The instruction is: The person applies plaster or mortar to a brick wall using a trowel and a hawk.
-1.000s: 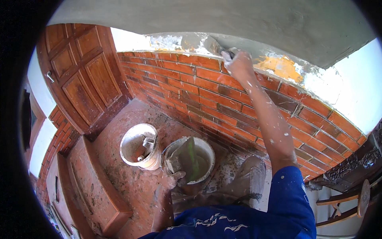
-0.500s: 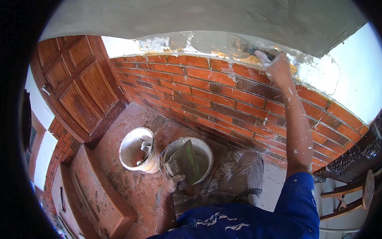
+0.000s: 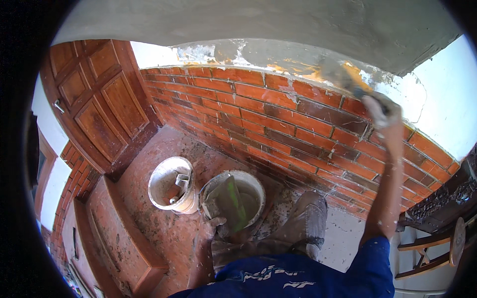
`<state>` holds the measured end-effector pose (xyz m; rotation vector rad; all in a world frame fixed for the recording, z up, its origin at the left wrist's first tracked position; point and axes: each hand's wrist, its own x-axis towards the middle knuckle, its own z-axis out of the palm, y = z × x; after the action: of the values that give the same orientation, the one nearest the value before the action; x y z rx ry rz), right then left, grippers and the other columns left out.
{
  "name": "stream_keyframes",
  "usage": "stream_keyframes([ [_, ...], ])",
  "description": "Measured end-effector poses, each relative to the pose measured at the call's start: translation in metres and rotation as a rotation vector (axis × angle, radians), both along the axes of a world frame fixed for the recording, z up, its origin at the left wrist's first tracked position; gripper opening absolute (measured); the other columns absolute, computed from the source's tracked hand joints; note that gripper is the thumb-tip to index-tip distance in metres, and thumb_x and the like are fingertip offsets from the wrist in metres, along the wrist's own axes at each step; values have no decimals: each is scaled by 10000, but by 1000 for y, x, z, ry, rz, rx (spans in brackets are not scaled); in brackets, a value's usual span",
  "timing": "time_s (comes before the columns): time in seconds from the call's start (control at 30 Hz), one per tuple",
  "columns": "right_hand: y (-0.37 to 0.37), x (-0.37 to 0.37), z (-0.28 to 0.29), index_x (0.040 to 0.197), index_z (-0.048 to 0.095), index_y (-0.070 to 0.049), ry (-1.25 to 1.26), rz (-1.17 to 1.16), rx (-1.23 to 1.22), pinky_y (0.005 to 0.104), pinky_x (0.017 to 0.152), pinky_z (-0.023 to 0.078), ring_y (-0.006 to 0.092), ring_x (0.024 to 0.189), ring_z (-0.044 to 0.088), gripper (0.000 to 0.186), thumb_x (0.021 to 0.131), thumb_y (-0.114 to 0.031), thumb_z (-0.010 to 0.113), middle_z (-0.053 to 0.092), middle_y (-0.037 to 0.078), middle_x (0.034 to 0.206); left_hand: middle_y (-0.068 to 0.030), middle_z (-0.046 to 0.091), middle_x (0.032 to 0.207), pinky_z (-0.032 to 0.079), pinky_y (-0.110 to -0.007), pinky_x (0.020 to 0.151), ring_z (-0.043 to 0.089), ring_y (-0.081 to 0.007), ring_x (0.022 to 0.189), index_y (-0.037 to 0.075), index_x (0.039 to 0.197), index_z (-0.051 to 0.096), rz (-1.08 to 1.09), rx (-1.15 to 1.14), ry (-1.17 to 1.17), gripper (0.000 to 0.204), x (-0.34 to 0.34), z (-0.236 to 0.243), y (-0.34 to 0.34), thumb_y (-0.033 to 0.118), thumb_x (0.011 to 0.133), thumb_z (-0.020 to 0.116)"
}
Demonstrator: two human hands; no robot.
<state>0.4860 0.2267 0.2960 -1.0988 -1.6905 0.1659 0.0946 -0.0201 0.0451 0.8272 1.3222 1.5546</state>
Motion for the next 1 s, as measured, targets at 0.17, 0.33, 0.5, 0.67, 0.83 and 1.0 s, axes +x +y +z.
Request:
stream_keyframes([
  [0.17, 37, -152, 10, 1025, 704, -58, -160, 126, 77, 397, 735, 519, 299, 769, 673, 337, 911, -363, 617, 695, 203, 865, -63, 676, 1013, 504, -306, 796, 636, -164, 870, -15, 1128, 616, 12, 38, 78, 406, 3, 15, 10, 6, 726, 667],
  [0.33, 120, -219, -8, 1048, 683, -44, -299, -171, 305, 420, 722, 552, 346, 745, 674, 404, 899, -412, 610, 682, 225, 851, -64, 675, 1026, 499, -316, 812, 632, -165, 890, -9, 1138, 617, -31, 95, 12, 422, 25, 22, 21, -1, 718, 662],
  [0.5, 48, -127, 4, 982, 712, -44, -191, -161, -49, 411, 711, 531, 344, 732, 675, 380, 878, -401, 636, 686, 184, 772, -62, 663, 1040, 496, -327, 840, 626, -184, 899, -5, 1150, 608, 60, 129, 36, 442, 20, 28, 17, 3, 709, 645],
  [0.67, -20, -62, -57, 1033, 677, -9, 132, -30, 94, 330, 656, 508, 204, 688, 648, 245, 885, -205, 670, 691, 114, 778, -89, 618, 1083, 498, -360, 860, 609, -210, 953, -14, 1231, 524, 123, 158, 39, 555, -16, 76, 50, 79, 704, 669],
  [0.83, -62, -72, -173, 985, 666, 11, 385, 160, -93, 238, 574, 446, 72, 683, 552, 200, 873, -153, 692, 634, 39, 802, -122, 568, 1180, 479, -445, 963, 573, -278, 1098, 31, 1297, 465, -33, 443, -417, 571, -1, 187, 164, 100, 758, 643],
  [1.0, -100, -125, -284, 992, 678, -26, 464, 238, -595, 271, 570, 467, 101, 659, 593, 209, 863, -188, 705, 652, 80, 767, -130, 574, 1168, 521, -503, 904, 584, -313, 1072, 40, 1224, 484, -137, 509, -513, 452, 2, 238, 236, 113, 798, 619],
])
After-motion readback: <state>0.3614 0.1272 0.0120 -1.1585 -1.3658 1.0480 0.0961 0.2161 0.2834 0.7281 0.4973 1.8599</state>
